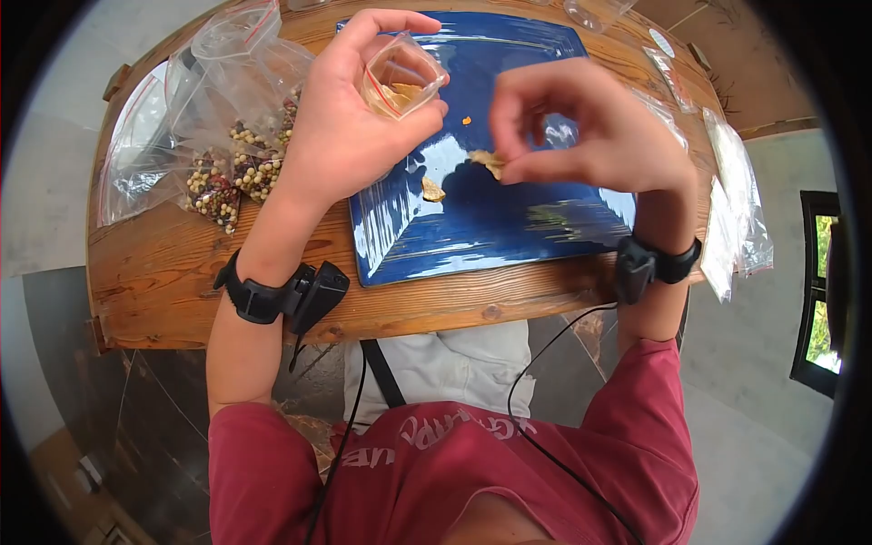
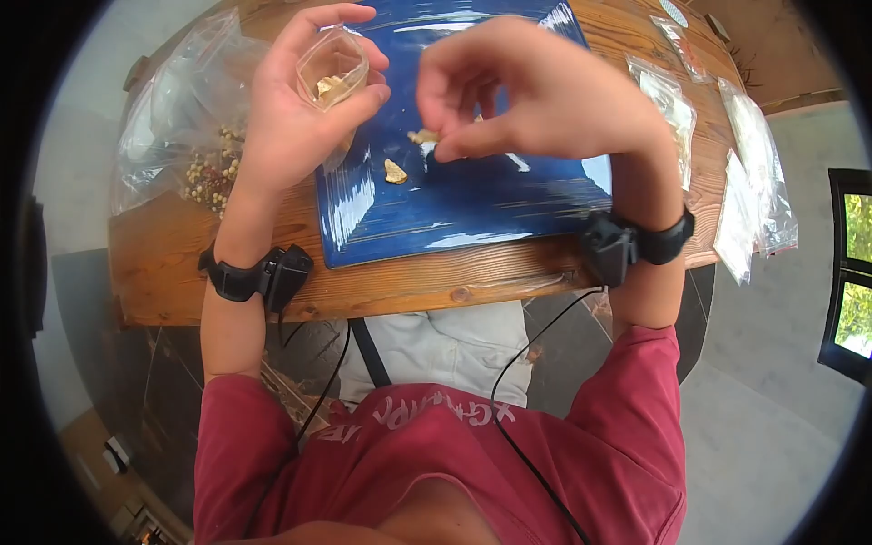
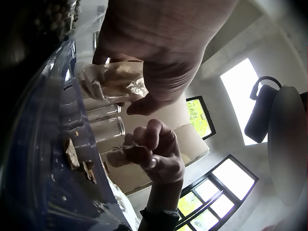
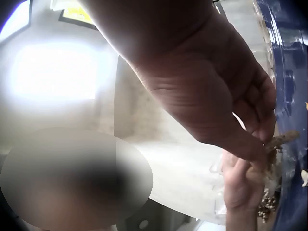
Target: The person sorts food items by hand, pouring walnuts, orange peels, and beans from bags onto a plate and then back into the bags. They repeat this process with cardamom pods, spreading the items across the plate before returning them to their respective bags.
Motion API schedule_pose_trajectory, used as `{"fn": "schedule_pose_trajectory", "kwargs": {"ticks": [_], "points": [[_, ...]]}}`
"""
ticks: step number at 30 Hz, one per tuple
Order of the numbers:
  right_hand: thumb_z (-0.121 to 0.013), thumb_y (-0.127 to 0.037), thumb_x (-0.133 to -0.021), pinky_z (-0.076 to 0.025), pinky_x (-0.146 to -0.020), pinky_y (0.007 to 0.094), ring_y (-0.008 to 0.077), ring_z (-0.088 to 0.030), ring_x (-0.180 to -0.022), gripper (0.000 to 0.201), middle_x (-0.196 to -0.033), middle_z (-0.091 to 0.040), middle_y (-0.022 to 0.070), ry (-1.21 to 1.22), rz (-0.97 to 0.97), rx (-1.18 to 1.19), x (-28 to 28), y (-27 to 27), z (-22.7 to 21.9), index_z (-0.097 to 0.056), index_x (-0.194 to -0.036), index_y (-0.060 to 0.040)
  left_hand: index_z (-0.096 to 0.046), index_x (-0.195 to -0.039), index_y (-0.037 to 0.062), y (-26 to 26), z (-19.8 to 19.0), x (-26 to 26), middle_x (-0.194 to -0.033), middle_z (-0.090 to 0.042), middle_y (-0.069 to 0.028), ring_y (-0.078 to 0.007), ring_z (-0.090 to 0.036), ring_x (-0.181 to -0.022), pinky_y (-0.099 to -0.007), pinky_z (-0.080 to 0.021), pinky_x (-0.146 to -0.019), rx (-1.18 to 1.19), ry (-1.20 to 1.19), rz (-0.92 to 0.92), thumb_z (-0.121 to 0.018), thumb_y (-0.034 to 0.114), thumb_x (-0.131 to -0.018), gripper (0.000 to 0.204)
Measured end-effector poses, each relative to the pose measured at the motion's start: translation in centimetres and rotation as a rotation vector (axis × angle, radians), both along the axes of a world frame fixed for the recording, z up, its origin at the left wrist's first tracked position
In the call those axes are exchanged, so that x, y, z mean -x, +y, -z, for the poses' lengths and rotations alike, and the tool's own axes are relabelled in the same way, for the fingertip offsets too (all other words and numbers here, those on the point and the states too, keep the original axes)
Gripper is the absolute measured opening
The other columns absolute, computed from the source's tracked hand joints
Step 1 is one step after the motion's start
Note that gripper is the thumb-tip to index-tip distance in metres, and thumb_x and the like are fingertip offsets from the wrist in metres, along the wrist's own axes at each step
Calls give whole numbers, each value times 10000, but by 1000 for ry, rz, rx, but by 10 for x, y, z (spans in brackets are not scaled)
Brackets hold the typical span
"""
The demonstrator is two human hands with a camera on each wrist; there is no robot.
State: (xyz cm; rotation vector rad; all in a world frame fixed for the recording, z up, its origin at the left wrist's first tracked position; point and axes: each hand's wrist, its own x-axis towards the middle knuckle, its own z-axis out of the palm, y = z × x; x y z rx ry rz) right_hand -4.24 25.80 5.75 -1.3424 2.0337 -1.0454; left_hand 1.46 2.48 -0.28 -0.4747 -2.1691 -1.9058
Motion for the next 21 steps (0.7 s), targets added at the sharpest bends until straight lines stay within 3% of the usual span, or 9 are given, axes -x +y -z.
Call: {"fn": "schedule_pose_trajectory", "kwargs": {"ticks": [2, 5, 7, 10, 12, 16, 17, 20, 21], "points": [[-843, -63, -828, -488, -762, 257, 73, -611, -803, 194, -844, -660, -26, -116, 45, 73, 1, 9, -11, -650, -854, -54, -550, -1266, 55, 0, 8, 1, -964, -681, -34, -109, -661, -930, -276, -533, -831, 31, 71, -3, -805, -1, -790, 542], [-816, -63, -877, -495, -781, 246, 80, -619, -817, 156, -878, -674, -9, -15, 186, 321, -1, 2, -5, -663, -878, -31, -574, -1253, 71, 4, 8, -1, -974, -692, -38, -122, -679, -957, -293, -542, -856, 71, 89, -21, -789, -15, -777, 529], [-800, -59, -900, -488, -718, 217, 60, -637, -784, 129, -898, -710, 11, -254, 131, 325, 0, -4, -10, -721, -988, -4, -572, -1266, 67, 6, 8, -4, -1033, -683, -44, -129, -672, -982, -299, -544, -872, 96, 76, -5, -788, -23, -784, 536], [-786, -44, -912, -453, -681, 198, 38, -603, -737, 116, -863, -687, -6, -176, 182, 356, -7, -19, 6, -716, -990, 5, -567, -1296, 60, 8, 9, -7, -1161, -664, -56, -145, -656, -1040, -311, -549, -906, 125, 64, 49, -804, -17, -801, 554], [-794, -38, -894, -501, -793, 230, 71, -628, -840, 109, -911, -692, -2, -26, 237, 281, -10, -23, 9, -698, -940, -13, -571, -1284, 62, 11, 5, -10, -1166, -664, -57, -143, -655, -1050, -307, -545, -915, 132, 59, 55, -803, -13, -804, 538], [-780, -61, -916, -497, -767, 212, 48, -631, -873, 122, -935, -711, 4, 9, 357, 538, -6, -26, 20, -733, -1012, -4, -590, -1273, 69, 8, 3, -9, -1034, -691, -19, -103, -661, -978, -285, -542, -880, 116, 17, 33, -824, 10, -801, 530], [-822, -64, -884, -397, -593, 182, 17, -559, -676, 149, -816, -673, -30, -25, 442, 473, -7, -22, 9, -741, -997, -11, -591, -1256, 65, 9, 3, -9, -1003, -693, -19, -104, -668, -962, -282, -544, -872, 104, 33, 15, -816, 9, -792, 518], [-784, -90, -915, -498, -722, 211, 41, -626, -854, 124, -930, -721, -3, 38, 434, 210, -2, -10, 7, -740, -1002, -12, -596, -1221, 59, 10, 4, -6, -939, -695, -18, -106, -680, -931, -274, -547, -853, 28, 74, -25, -803, 11, -776, 494], [-811, -130, -881, -503, -679, 221, 36, -626, -800, 161, -910, -727, -13, 168, 299, -15, 2, -5, 5, -749, -992, -31, -599, -1222, 59, 10, 6, -5, -937, -691, -17, -104, -680, -930, -273, -548, -849, -20, 78, -32, -805, 14, -776, 494]]}}
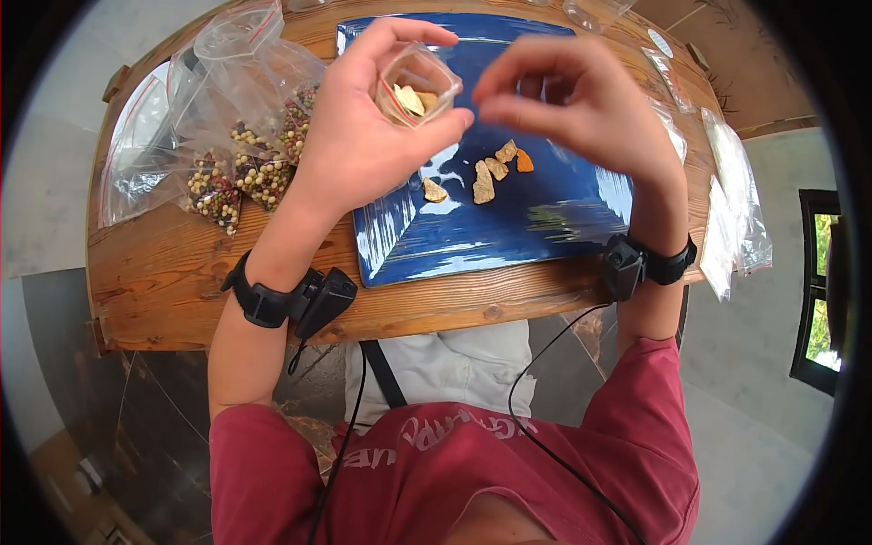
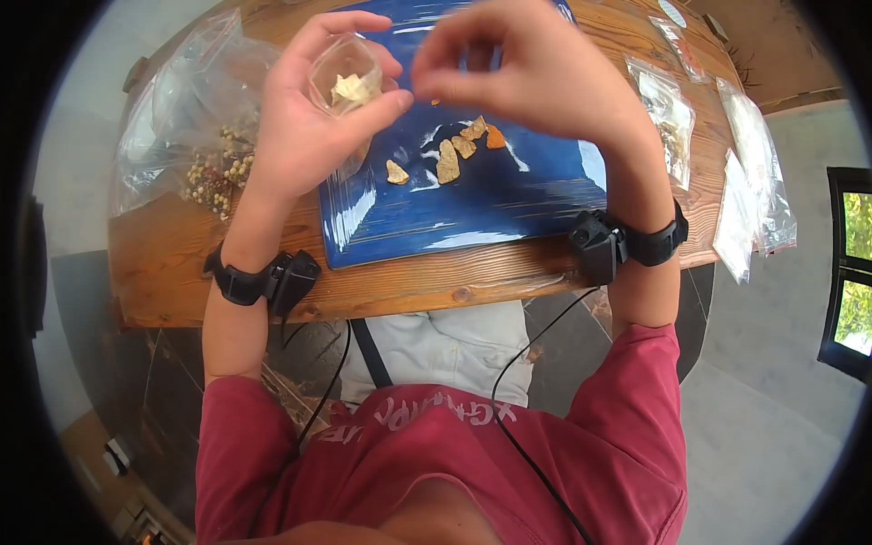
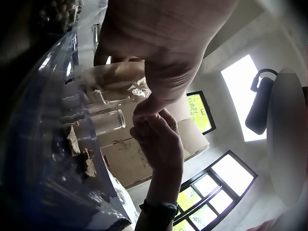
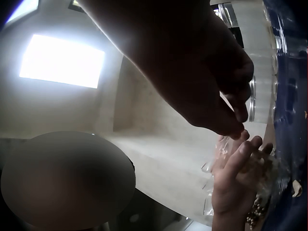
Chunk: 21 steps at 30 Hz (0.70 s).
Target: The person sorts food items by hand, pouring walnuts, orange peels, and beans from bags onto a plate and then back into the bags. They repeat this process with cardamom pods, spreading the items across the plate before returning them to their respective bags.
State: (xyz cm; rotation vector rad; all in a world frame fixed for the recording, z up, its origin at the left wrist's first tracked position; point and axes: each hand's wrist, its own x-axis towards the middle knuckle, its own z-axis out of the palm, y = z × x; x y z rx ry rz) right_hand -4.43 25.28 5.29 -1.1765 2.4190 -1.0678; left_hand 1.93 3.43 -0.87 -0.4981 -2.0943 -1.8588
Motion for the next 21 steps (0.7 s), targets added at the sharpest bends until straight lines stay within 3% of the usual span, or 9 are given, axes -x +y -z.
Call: {"fn": "schedule_pose_trajectory", "kwargs": {"ticks": [1, 3, 4, 7, 8, 10, 15, 17, 21], "points": [[-847, -161, -826, -513, -654, 251, 78, -636, -734, 205, -892, -734, -7, 105, -123, -76, 0, 1, 3, -758, -974, -52, -602, -1223, 60, 0, 1, 1, -935, -688, -15, -103, -680, -929, -273, -548, -845, -48, 4, -5, -806, 18, -776, 494], [-845, -169, -778, -559, -701, 339, 224, -724, -756, 229, -829, -752, 109, 68, -59, -225, -13, -6, 7, -780, -949, -31, -545, -1252, 34, -2, -6, 1, -926, -666, -22, -82, -638, -884, -246, -522, -801, -61, -80, 1, -786, -17, -802, 513], [-889, -157, -739, -543, -669, 338, 215, -689, -745, 255, -891, -754, 75, 110, -82, -278, -10, -6, 20, -757, -928, -47, -516, -1266, 21, -3, -8, 0, -922, -656, -25, -72, -617, -861, -233, -510, -778, -69, -125, 6, -775, -34, -814, 524], [-888, -146, -729, -549, -672, 354, 229, -704, -767, 252, -867, -750, 95, 158, -51, -386, -15, -14, 30, -740, -897, -30, -521, -1258, 22, -1, -6, -1, -919, -654, -25, -75, -616, -865, -235, -507, -781, -42, -115, 8, -761, -37, -821, 502], [-892, -162, -711, -569, -729, 379, 294, -732, -811, 265, -847, -745, 129, 146, -57, -386, -17, -16, 28, -747, -888, -29, -549, -1248, 36, -2, -3, 0, -924, -665, -21, -84, -637, -881, -248, -521, -799, -24, -61, -3, -778, -15, -806, 501], [-884, -133, -720, -565, -718, 363, 263, -728, -788, 250, -846, -745, 118, 29, -109, -322, -13, -15, 25, -753, -908, -32, -605, -1227, 66, -2, 5, 3, -933, -688, -14, -102, -678, -913, -274, -549, -834, 11, 50, -22, -812, 30, -775, 498], [-843, -107, -767, -552, -671, 301, 139, -692, -707, 211, -766, -730, 78, -121, -139, -23, -3, 0, -9, -771, -945, -19, -600, -1259, 79, -4, 1, -1, -946, -686, -7, -96, -661, -913, -272, -542, -835, 130, -28, -20, -820, 23, -796, 516], [-852, -120, -827, -476, -653, 202, 41, -630, -744, 179, -867, -710, -26, -103, -44, 244, -1, 5, -4, -741, -951, -56, -598, -1256, 80, -4, 1, -1, -945, -687, -7, -93, -657, -907, -270, -540, -827, 157, -34, -3, -823, 27, -793, 517], [-859, -92, -847, -375, -568, 173, 4, -524, -658, 223, -800, -663, -44, 168, -15, 373, -7, -17, 0, -768, -1040, -31, -598, -1212, 75, 2, 3, -3, -914, -697, -11, -88, -657, -874, -265, -535, -791, 176, 0, -1, -829, 57, -763, 505]]}}
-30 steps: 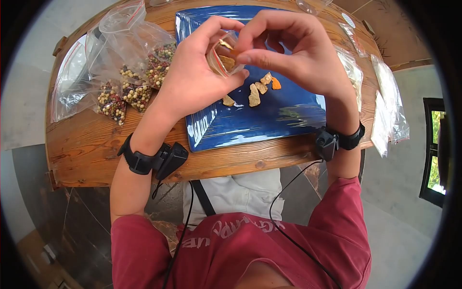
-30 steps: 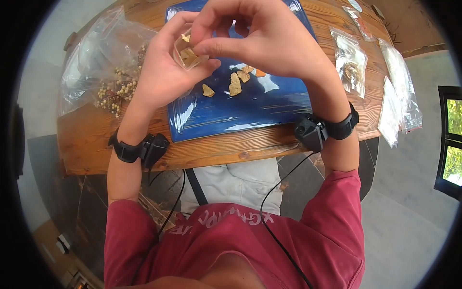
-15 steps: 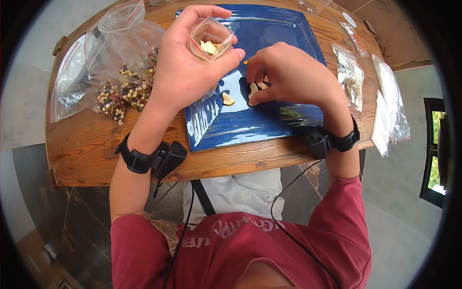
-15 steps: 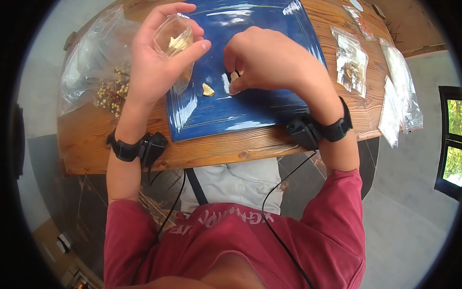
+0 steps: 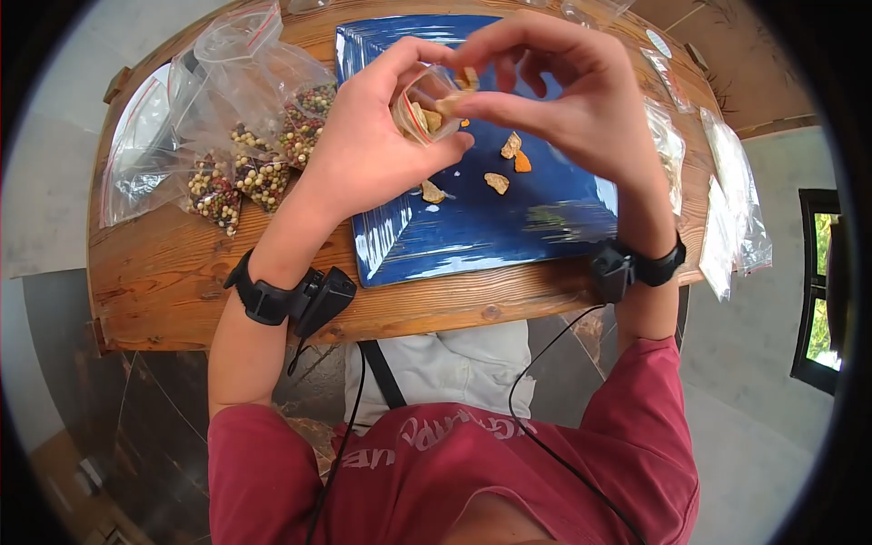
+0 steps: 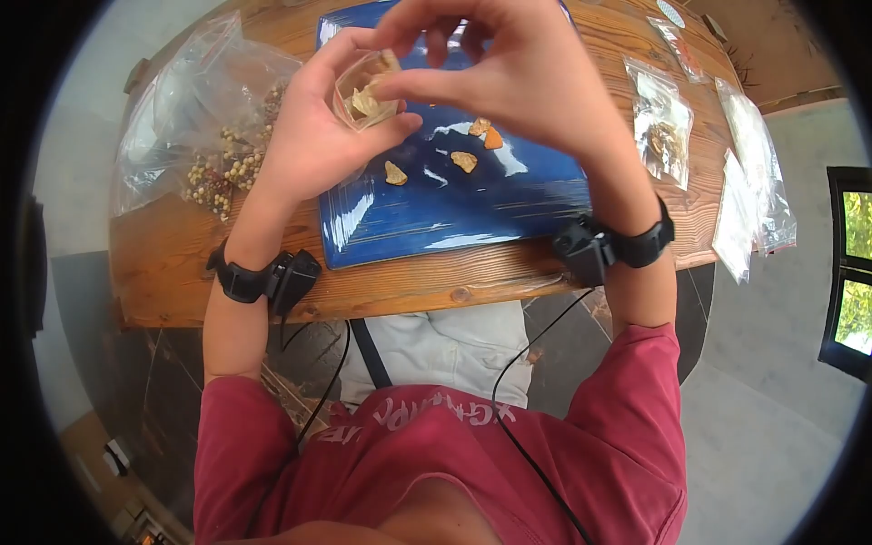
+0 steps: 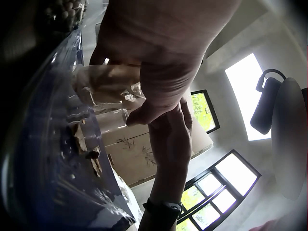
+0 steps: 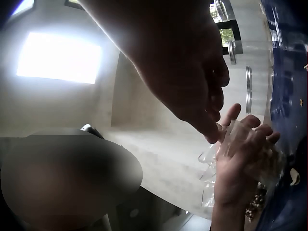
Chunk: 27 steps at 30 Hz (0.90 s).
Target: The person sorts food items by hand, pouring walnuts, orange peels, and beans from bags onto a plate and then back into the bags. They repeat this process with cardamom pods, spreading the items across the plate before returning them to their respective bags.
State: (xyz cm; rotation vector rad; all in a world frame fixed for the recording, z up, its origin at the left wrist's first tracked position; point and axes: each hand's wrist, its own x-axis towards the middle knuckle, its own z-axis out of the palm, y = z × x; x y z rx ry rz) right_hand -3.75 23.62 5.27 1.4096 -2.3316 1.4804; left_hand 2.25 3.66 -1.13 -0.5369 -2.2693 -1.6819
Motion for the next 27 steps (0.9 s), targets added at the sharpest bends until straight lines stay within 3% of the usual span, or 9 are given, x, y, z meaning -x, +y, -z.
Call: {"fn": "schedule_pose_trajectory", "kwargs": {"ticks": [3, 6, 9, 13, 19, 23, 24, 26, 27], "points": [[-862, -94, -841, -383, -560, 174, -4, -514, -644, 299, -816, -681, -38, -98, 54, 63, -6, -5, 5, -774, -1122, -42, -597, -1212, 76, 0, 1, 0, -911, -697, -7, -86, -655, -875, -263, -533, -790, -16, -56, 8, -830, 64, -768, 501], [-842, -147, -848, -473, -626, 206, 43, -630, -720, 178, -832, -715, -7, -105, 257, 193, 6, -8, 18, -749, -952, -36, -593, -1222, 78, -4, 0, 3, -920, -695, -12, -86, -652, -874, -258, -535, -801, -47, -63, -2, -822, 56, -777, 501], [-844, -187, -851, -499, -612, 225, 52, -645, -696, 226, -776, -716, 10, -81, 175, -405, 0, 0, 12, -760, -957, -6, -592, -1217, 64, -6, 0, 5, -916, -697, -14, -89, -659, -879, -256, -537, -809, -94, -9, -50, -804, 32, -781, 486], [-832, -151, -822, -547, -613, 350, 244, -706, -648, 176, -737, -724, 127, -64, -37, -488, -20, -15, 36, -745, -881, -10, -587, -1221, 48, -8, 6, 11, -907, -702, -11, -95, -670, -883, -262, -543, -816, -163, 87, -82, -784, 23, -782, 482], [-816, -70, -794, -540, -607, 332, 217, -702, -635, 132, -684, -699, 104, -51, -79, -509, -27, -22, 41, -714, -836, 2, -517, -1266, 26, -12, -5, 8, -939, -657, -36, -82, -618, -886, -239, -504, -810, -141, -80, -67, -780, 2, -837, 504], [-798, -100, -829, -561, -607, 316, 187, -715, -637, 129, -686, -714, 108, -180, 27, -524, -12, -6, 15, -743, -848, 15, -587, -1233, 61, -11, 3, 10, -900, -706, -19, -93, -658, -867, -263, -535, -801, -89, 60, -84, -782, 26, -777, 497], [-795, -99, -849, -560, -592, 295, 159, -706, -634, 123, -688, -710, 101, -144, 51, -450, -9, 1, 6, -744, -859, 13, -587, -1234, 66, -11, 2, 10, -900, -707, -21, -93, -654, -864, -263, -533, -799, -66, 27, -84, -783, 28, -776, 500], [-789, -90, -830, -580, -622, 324, 213, -727, -664, 92, -724, -725, 133, -129, 151, -219, -6, 9, -2, -764, -864, -8, -586, -1256, 78, -10, 1, 6, -924, -704, -20, -96, -655, -888, -263, -533, -818, -30, -34, -60, -784, 21, -789, 511], [-826, -90, -852, -503, -622, 205, 85, -669, -686, 149, -811, -727, 20, -175, 225, -203, -3, 11, -1, -745, -940, -2, -585, -1277, 87, -9, -1, 3, -947, -700, -16, -98, -660, -915, -264, -537, -840, -11, -65, -28, -784, 12, -804, 519]]}}
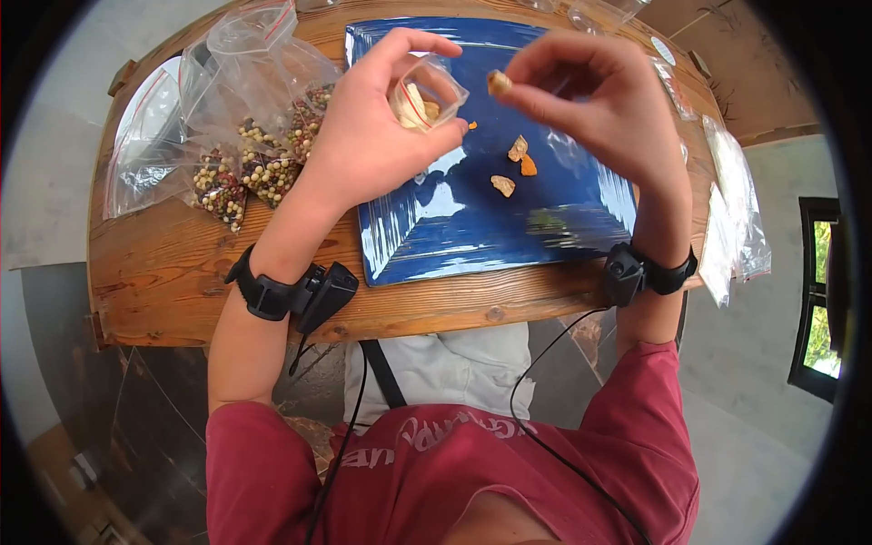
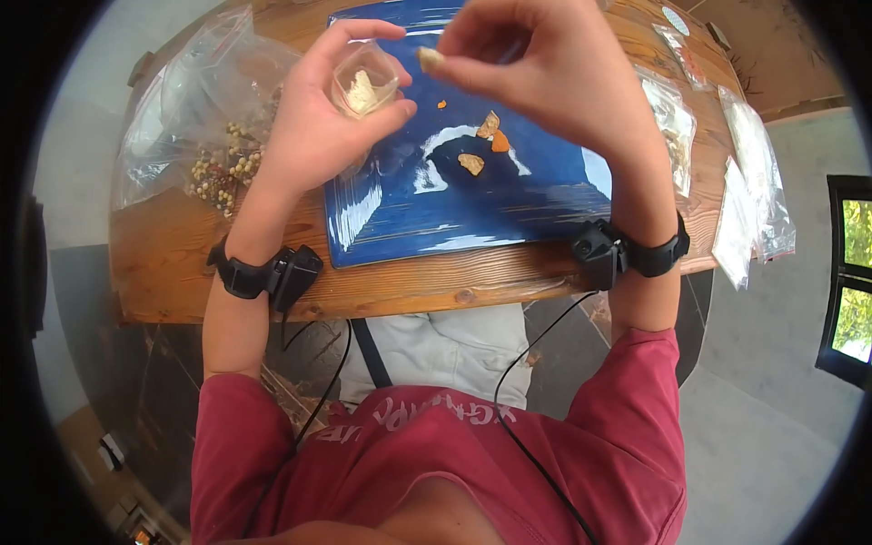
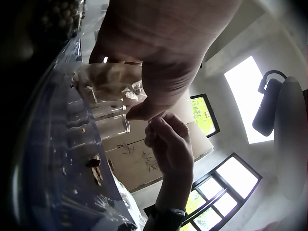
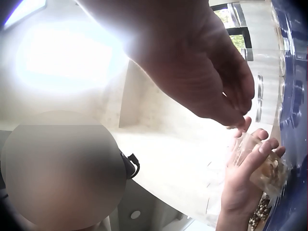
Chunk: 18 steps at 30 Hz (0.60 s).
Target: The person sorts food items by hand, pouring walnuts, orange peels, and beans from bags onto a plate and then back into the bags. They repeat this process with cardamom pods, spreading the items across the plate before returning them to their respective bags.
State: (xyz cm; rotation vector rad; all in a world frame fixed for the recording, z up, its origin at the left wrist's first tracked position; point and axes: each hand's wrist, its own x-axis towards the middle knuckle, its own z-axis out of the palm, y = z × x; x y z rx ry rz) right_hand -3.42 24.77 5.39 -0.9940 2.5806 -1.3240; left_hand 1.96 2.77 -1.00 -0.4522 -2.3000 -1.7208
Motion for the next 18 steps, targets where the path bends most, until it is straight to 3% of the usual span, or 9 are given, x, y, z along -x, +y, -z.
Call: {"fn": "schedule_pose_trajectory", "kwargs": {"ticks": [3, 6, 9, 11, 12, 15, 18], "points": [[-830, -75, -826, -527, -666, 240, 113, -689, -754, 199, -840, -723, 42, 273, -169, 4, -4, -9, -3, -747, -995, -9, -582, -1280, 85, 6, -2, -3, -964, -703, -25, -110, -669, -930, -275, -542, -855, 11, -33, 84, -787, 11, -798, 529], [-820, -47, -838, -483, -585, 239, 117, -640, -646, 170, -794, -734, 88, 243, -195, 181, 2, -7, 4, -786, -1001, -12, -583, -1260, 77, 9, 0, -4, -953, -711, -32, -112, -681, -928, -275, -550, -841, -39, -96, 116, -790, 10, -771, 535], [-823, -65, -824, -506, -632, 263, 141, -665, -704, 209, -812, -726, 77, 303, -101, -137, -4, 6, -9, -771, -1021, -20, -586, -1267, 70, 8, -4, -4, -946, -709, -27, -111, -685, -947, -272, -553, -857, -68, -94, 98, -800, 15, -778, 537], [-849, -80, -778, -547, -697, 295, 167, -703, -792, 284, -854, -717, 73, 244, -135, -362, 10, 19, 8, -753, -1040, -34, -594, -1263, 64, 7, -5, -3, -944, -709, -30, -109, -682, -936, -276, -553, -865, -74, -86, 90, -807, 16, -787, 524], [-861, -96, -736, -554, -704, 327, 241, -704, -772, 319, -836, -712, 99, 121, -165, -424, 9, 21, 13, -747, -1029, -47, -595, -1260, 63, 7, -4, -2, -944, -709, -30, -108, -682, -934, -276, -553, -865, -66, -71, 90, -807, 14, -788, 519], [-850, -93, -723, -554, -693, 329, 265, -709, -782, 293, -849, -717, 117, 222, -199, -581, 5, 15, 23, -730, -983, -35, -597, -1254, 60, 7, -3, -2, -946, -710, -30, -107, -681, -932, -276, -552, -866, -46, -56, 95, -807, 13, -791, 510], [-805, -69, -742, -553, -672, 330, 267, -710, -752, 204, -834, -724, 120, 52, -181, -617, 13, 9, 29, -717, -920, -20, -597, -1251, 59, 8, -4, -3, -949, -710, -29, -105, -681, -932, -274, -551, -865, -25, -58, 96, -809, 13, -790, 509]]}}
